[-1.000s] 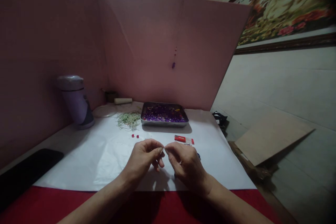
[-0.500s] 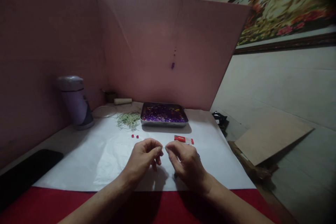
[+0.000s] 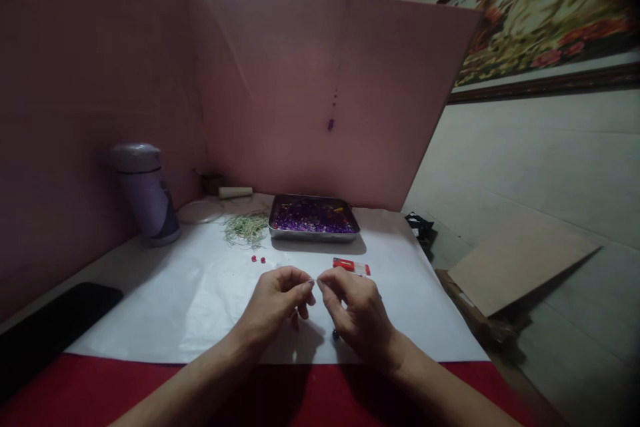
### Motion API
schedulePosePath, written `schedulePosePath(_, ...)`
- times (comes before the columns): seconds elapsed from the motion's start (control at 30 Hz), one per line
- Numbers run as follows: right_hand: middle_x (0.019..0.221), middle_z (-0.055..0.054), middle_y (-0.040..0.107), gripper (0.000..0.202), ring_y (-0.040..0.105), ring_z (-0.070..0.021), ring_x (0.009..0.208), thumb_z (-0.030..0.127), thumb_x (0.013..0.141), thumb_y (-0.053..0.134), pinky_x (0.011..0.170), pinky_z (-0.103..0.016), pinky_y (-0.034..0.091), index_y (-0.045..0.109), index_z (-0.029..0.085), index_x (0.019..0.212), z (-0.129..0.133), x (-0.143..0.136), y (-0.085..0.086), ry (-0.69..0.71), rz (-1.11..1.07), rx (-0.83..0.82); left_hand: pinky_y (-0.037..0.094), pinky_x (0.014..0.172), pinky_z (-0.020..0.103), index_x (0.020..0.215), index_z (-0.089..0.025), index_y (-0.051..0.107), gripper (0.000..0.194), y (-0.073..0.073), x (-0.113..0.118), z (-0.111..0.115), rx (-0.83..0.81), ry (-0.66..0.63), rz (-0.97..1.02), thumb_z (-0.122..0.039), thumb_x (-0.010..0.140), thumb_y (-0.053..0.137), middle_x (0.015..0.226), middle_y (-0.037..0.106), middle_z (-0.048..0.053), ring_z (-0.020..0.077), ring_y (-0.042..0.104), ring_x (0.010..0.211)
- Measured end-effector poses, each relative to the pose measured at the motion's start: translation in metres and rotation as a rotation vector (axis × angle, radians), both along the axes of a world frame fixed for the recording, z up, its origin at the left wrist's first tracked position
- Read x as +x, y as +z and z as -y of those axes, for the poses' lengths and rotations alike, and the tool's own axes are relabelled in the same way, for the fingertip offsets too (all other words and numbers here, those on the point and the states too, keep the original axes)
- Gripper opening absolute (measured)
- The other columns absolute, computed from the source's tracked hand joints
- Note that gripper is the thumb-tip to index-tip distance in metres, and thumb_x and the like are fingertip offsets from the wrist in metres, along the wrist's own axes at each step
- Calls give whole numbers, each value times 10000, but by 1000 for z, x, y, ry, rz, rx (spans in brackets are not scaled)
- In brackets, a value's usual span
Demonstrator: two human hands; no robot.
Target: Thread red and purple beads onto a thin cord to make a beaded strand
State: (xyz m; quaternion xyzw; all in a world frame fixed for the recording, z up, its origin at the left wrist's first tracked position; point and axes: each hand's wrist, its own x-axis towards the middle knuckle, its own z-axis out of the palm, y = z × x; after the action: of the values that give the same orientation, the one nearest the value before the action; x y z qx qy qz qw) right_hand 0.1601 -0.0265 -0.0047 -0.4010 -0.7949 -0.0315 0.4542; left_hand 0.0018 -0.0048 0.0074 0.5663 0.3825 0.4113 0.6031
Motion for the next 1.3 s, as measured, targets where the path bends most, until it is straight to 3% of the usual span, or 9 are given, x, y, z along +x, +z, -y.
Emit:
schedulePosePath(0.7,673,-30,623,142,533,-132,535,91,850,451,543,-242,375,570,167,845,1,1,2,56,48,-37,395,422,212,735,-118,597,179,1,-1,1,39,20,51,-287,704,647,614,609,17,105,518,496)
schedulePosePath(0.93,637,-26,612,102,537,-139,513,160,874,470,540,-250,376,572,153,871,2,-1,2,15,11,-46,385,413,212,720,-128,585,199,-1,-2,0,92,4,-14,-323,754,602,627,583,12,101,493,503)
schedulePosePath(1.3,612,-8,586,116,530,-133,521,119,846,476,535,-241,365,577,163,809,0,-1,0,2,-71,-46,399,417,213,827,-126,566,311,-2,-1,-2,15,-4,71,-290,615,724,623,584,-12,106,506,514)
